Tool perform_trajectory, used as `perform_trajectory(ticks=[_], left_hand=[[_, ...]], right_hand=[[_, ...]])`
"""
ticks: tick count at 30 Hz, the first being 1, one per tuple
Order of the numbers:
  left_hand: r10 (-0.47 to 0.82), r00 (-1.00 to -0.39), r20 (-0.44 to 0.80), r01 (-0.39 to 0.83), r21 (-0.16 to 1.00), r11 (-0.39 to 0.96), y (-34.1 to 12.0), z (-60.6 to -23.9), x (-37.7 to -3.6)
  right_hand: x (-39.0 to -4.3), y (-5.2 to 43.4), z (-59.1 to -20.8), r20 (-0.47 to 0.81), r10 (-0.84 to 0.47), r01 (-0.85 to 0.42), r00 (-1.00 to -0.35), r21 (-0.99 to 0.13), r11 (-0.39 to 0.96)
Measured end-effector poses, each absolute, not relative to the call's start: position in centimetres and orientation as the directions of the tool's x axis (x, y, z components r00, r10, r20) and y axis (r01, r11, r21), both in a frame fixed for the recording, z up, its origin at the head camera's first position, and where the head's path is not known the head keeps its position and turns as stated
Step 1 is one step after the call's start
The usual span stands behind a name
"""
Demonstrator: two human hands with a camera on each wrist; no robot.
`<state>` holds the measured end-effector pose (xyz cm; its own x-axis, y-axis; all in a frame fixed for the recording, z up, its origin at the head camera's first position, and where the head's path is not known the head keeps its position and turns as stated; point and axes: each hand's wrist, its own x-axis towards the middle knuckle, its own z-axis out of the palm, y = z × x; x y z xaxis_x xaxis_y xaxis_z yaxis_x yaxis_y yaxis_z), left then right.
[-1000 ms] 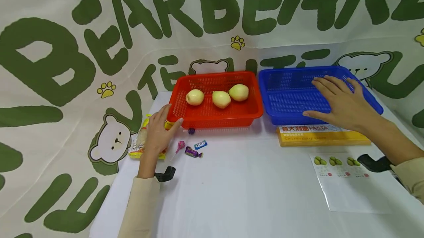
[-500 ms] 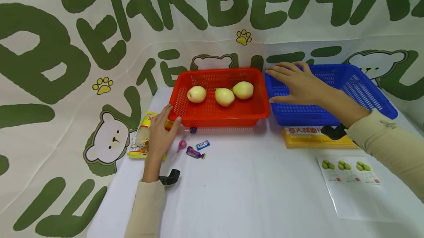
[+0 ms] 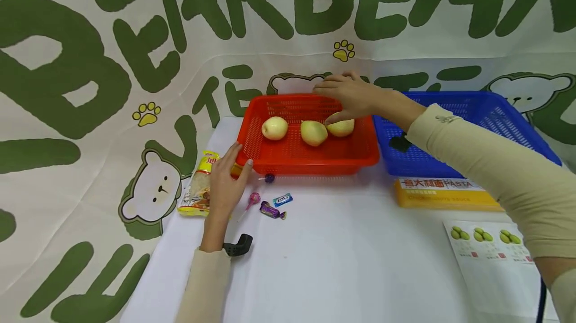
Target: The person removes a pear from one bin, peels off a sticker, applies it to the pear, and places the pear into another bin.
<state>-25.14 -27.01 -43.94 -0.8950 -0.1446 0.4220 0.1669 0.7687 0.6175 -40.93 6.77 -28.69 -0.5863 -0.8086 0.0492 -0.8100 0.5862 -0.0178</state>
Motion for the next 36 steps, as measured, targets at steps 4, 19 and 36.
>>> perform_trajectory(ticks=[4,19,36], left_hand=[[-0.143,-0.897,0.419,0.17,0.625,0.762,-26.4,-44.2,-25.0],[-0.116,-0.919,0.376,0.162,0.629,0.76,-25.0,-44.4,-24.4],[-0.154,-0.916,0.371,0.147,0.666,0.731,-26.7,-44.3,-25.3]], right_hand=[[-42.9,5.0,-29.7,-0.009,-0.818,-0.818,-0.575,-0.032,0.575],[-44.8,3.6,-36.4,-0.307,-0.777,-0.822,-0.549,0.034,0.568],[-43.7,2.2,-33.5,-0.047,-0.835,-0.835,-0.548,0.086,0.544]])
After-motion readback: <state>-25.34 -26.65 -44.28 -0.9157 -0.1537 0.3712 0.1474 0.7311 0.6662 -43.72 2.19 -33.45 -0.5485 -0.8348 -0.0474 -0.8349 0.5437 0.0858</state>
